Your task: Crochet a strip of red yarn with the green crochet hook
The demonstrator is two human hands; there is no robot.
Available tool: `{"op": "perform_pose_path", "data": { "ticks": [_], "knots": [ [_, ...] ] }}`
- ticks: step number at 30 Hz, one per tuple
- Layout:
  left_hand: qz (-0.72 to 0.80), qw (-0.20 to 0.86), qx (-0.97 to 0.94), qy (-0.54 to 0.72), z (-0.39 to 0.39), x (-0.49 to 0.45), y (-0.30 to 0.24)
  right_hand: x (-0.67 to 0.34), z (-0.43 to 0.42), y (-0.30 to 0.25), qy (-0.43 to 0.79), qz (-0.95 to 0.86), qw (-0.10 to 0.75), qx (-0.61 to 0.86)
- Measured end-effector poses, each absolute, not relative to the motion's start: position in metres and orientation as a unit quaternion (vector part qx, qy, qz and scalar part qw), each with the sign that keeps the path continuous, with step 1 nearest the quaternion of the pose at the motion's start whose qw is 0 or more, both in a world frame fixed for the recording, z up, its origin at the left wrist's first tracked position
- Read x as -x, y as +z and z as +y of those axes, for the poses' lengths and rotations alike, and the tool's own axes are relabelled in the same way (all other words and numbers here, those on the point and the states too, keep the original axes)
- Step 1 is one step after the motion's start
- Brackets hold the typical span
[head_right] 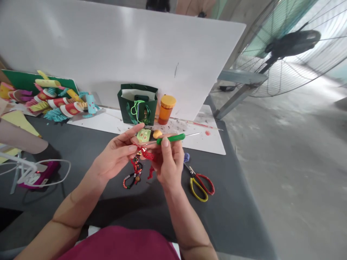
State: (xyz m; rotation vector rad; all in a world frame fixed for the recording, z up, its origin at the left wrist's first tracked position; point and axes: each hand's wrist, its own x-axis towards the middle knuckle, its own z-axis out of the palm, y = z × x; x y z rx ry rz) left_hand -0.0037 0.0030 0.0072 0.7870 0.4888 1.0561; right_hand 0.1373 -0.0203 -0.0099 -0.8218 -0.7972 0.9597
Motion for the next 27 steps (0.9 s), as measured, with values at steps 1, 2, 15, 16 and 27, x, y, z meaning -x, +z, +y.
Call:
{"op": "perform_pose_path", "data": {
  "ticks": [1, 2, 15, 16, 27],
  "knots": [
    [0.221, 0.756, -0.372, 0.491, 0.002, 0.003, 0.007, -0.136, -0.02, -0.01, 0.439, -0.366, 0.736, 0.362],
    [0.216, 0.749, -0.383, 0.496, 0.002, 0.002, 0.006, -0.134, -0.019, -0.01, 0.436, -0.371, 0.74, 0.354],
    [0.257, 0.722, -0.337, 0.547, 0.001, -0.004, 0.002, -0.139, -0.017, -0.026, 0.086, -0.625, 0.714, 0.305],
    [0.256, 0.734, -0.328, 0.537, 0.001, -0.003, 0.003, -0.138, -0.017, -0.026, 0.089, -0.614, 0.721, 0.309],
    [0.251, 0.759, -0.332, 0.501, 0.005, 0.004, 0.007, -0.138, -0.029, -0.027, 0.198, -0.476, 0.748, 0.418]
  ]
}}
